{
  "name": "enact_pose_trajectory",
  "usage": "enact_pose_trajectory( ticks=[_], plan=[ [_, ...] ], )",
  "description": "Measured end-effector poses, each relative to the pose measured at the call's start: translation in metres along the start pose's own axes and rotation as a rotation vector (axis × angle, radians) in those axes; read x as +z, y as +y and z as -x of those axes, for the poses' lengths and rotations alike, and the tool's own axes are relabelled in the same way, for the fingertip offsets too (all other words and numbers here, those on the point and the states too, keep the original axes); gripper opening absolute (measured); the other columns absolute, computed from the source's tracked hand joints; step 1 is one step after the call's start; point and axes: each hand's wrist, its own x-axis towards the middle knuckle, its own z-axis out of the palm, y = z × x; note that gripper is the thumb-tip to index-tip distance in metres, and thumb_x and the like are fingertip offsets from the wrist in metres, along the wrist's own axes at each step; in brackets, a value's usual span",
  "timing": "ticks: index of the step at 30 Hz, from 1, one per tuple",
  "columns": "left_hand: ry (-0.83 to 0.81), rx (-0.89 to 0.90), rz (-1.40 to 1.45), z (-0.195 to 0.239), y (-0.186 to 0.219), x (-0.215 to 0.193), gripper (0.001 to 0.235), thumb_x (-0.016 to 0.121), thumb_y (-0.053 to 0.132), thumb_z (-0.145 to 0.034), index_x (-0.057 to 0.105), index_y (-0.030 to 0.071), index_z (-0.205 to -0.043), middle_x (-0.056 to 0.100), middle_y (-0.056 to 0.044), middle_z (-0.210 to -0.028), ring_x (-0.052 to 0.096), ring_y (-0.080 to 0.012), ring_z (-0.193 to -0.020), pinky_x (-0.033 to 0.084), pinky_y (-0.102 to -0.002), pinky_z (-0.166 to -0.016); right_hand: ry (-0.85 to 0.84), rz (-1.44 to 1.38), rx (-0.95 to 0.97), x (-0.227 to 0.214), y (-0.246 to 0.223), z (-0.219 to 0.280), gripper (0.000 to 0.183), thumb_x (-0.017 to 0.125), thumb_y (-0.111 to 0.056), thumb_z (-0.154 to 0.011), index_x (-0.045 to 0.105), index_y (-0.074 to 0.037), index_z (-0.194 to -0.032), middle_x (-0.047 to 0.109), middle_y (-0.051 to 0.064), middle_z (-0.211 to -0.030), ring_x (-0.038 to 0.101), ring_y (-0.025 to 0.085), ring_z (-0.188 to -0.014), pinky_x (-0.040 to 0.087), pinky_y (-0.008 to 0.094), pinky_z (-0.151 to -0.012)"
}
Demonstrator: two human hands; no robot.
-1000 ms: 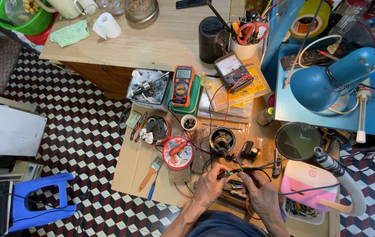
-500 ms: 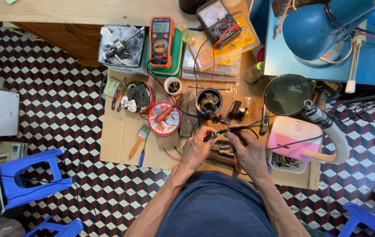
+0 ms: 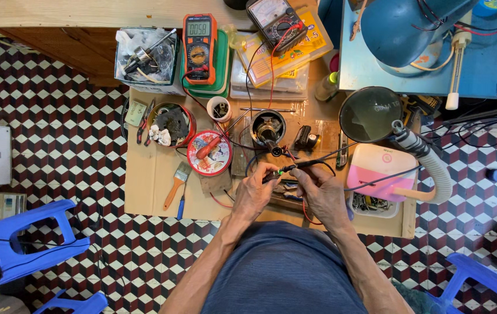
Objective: The person uses a multimeter to test a small cylindrical electronic component, likely a motor or capacitor, by connecting probes to its terminals. The person then picks up a small green LED, connects it to the component, and tests the circuit again with the multimeter.
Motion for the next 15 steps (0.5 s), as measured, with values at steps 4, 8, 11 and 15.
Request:
enact_pose_trajectory(
  ticks=[4,8,11,15],
  plan=[
    [0.033,0.079,-0.014,0.000,-0.003,0.002,0.024,0.069,0.021,-0.095,0.060,0.015,-0.116,0.078,-0.010,-0.092,0.078,-0.0280,-0.083,0.060,-0.039,-0.064,-0.013,-0.039,0.031,-0.001,0.002,0.000,0.023,0.067,-0.024,-0.099,0.076,-0.005,-0.107,0.061,-0.002,-0.064,0.049,0.003,-0.052,0.037,0.021,-0.045],
    [-0.020,-0.010,-0.034,-0.003,-0.002,0.002,0.023,0.068,0.021,-0.096,0.059,0.016,-0.117,0.078,-0.010,-0.089,0.078,-0.0278,-0.079,0.059,-0.041,-0.063,-0.016,-0.048,0.051,-0.004,-0.003,-0.001,0.024,0.066,-0.026,-0.099,0.077,-0.006,-0.106,0.061,-0.002,-0.063,0.051,0.004,-0.052,0.039,0.020,-0.045],
    [0.000,0.017,-0.030,-0.003,-0.003,0.002,0.023,0.068,0.020,-0.096,0.059,0.015,-0.116,0.078,-0.010,-0.091,0.078,-0.0283,-0.081,0.059,-0.041,-0.064,-0.011,-0.061,0.081,-0.005,-0.007,-0.002,0.025,0.066,-0.027,-0.098,0.077,-0.005,-0.105,0.061,-0.001,-0.063,0.051,0.004,-0.051,0.039,0.020,-0.045],
    [-0.006,-0.014,-0.017,-0.004,-0.004,0.003,0.022,0.068,0.021,-0.095,0.060,0.015,-0.115,0.079,-0.011,-0.093,0.079,-0.0278,-0.084,0.060,-0.041,-0.066,-0.026,-0.086,0.105,-0.006,-0.009,-0.002,0.025,0.066,-0.026,-0.099,0.077,-0.005,-0.105,0.061,-0.001,-0.063,0.050,0.004,-0.051,0.038,0.020,-0.045]
  ],
)
